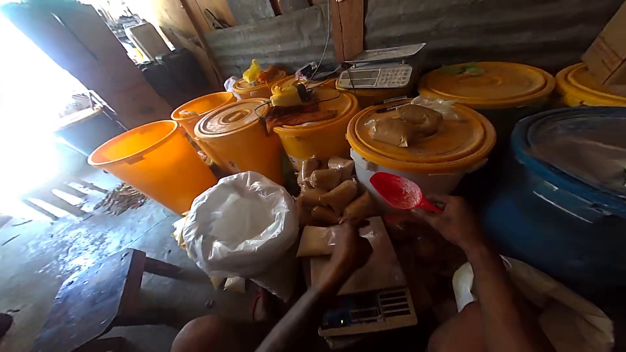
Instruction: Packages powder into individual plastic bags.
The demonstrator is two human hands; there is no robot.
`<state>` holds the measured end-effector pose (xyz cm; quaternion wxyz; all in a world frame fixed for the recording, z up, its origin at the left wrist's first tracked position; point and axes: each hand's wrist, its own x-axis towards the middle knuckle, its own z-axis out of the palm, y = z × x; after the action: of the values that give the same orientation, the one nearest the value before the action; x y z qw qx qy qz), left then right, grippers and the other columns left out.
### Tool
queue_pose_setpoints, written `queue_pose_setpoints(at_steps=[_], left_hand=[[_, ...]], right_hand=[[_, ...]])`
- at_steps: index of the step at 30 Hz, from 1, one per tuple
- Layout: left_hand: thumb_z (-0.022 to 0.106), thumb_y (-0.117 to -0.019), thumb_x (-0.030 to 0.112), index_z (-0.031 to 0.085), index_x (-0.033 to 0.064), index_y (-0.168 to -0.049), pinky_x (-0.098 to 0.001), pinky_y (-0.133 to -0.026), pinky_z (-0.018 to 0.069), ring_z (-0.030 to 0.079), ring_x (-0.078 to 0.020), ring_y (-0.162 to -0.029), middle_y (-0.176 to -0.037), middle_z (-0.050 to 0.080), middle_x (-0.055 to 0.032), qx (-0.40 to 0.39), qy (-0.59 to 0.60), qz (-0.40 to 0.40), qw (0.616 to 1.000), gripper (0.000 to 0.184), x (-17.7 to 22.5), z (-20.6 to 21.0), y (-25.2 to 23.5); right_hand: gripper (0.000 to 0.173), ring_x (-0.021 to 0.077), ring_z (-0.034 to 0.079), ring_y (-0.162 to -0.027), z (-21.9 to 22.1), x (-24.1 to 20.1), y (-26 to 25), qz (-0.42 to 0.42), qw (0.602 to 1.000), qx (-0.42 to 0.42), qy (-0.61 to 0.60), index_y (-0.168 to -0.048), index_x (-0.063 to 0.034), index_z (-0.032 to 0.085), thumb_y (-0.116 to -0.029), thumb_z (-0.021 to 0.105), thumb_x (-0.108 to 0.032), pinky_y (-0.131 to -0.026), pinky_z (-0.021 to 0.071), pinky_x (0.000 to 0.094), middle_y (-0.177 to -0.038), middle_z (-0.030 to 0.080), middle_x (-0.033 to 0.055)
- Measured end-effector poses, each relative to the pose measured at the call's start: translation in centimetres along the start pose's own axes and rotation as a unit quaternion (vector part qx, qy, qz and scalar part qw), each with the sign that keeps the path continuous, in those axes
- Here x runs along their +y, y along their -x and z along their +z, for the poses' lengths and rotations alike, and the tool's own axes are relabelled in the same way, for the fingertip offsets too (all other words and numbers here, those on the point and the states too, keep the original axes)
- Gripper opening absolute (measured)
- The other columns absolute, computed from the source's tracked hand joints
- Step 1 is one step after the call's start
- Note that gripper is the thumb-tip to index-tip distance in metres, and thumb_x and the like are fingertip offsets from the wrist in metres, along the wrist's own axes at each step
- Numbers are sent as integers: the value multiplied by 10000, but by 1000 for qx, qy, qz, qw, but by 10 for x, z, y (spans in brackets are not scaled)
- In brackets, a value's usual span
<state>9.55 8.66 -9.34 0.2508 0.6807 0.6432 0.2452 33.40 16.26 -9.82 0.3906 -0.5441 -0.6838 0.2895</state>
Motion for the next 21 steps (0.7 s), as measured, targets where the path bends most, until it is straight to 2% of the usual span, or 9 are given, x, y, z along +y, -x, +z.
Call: queue_pose_setpoints(at_steps=[3, 6, 10, 13, 15, 17, 18, 19, 21], left_hand=[[596, -846, -34, 663, 55, -1314, -471, -964, 558, 664, -272, -1161, -1352, 635, -133, -19, -7, 10, 1000, 481, 0, 49, 4], [592, -869, -15, 652, 64, -1330, -457, -918, 579, 683, -271, -1101, -1361, 622, -127, -47, -20, 6, 999, 471, -2, 79, 15], [606, -867, -25, 650, 54, -1326, -454, -906, 587, 690, -278, -1081, -1354, 621, -134, -80, -31, 29, 996, 468, -3, 100, 28], [609, -870, -17, 590, 106, -1418, -488, -869, 595, 691, -302, -1076, -1404, 587, -139, -100, -28, 36, 994, 562, -1, 100, 34], [637, -919, 102, 476, 193, -1538, -505, -832, 607, 706, -303, -1044, -1483, 531, -144, -98, -25, 33, 994, 646, 0, 87, 42], [685, -950, 286, 410, 236, -1583, -499, -818, 614, 715, -290, -1022, -1524, 498, -142, -74, -29, 35, 996, 692, 0, 60, 51], [695, -951, 354, 433, 211, -1568, -488, -826, 615, 715, -278, -1033, -1523, 504, -137, -57, -37, 37, 997, 685, -2, 43, 54], [695, -953, 397, 520, 163, -1494, -483, -836, 611, 714, -269, -1041, -1480, 546, -134, -36, -44, 39, 998, 615, -6, 24, 55], [642, -984, 415, 703, 78, -1111, -470, -791, 594, 702, -238, -932, -1186, 675, -106, -1, -67, 46, 997, 364, -21, -14, 51]], right_hand=[[261, 182, 714, -850, 3, 0, -1, -9, 1000, -1, -10, -1068, -13, 732, -877, 810, -174, -830, 592, 418, -956, 741, 130], [282, 185, 716, -865, 5, 1, -1, -11, 1000, -6, -5, -1087, -11, 730, -874, 812, -177, -847, 588, 420, -972, 743, 132], [273, 184, 710, -854, 5, -1, 0, -5, 1000, -3, 8, -1083, -22, 733, -875, 809, -182, -835, 582, 423, -966, 741, 127], [270, 182, 713, -849, 8, 0, 0, -3, 1000, -7, 3, -1085, -21, 730, -877, 809, -175, -828, 588, 420, -960, 742, 122], [259, 179, 713, -844, 10, 0, -1, -6, 1000, -10, 2, -1073, -24, 732, -879, 807, -179, -824, 590, 419, -952, 741, 117], [246, 165, 716, -847, 10, 0, 0, -9, 1000, -8, 5, -1065, -28, 738, -882, 804, -179, -828, 591, 404, -949, 746, 112], [247, 160, 718, -863, 9, 1, 2, -11, 1000, -9, 4, -1074, -23, 737, -886, 800, -170, -842, 590, 390, -963, 747, 115], [252, 160, 721, -879, 8, 1, 4, -13, 1000, -10, 2, -1079, -17, 733, -884, 802, -161, -853, 592, 379, -977, 748, 122], [259, 164, 721, -896, 6, 2, 6, -13, 1000, -8, -3, -1081, -16, 723, -875, 812, -146, -864, 592, 372, -985, 744, 127]])
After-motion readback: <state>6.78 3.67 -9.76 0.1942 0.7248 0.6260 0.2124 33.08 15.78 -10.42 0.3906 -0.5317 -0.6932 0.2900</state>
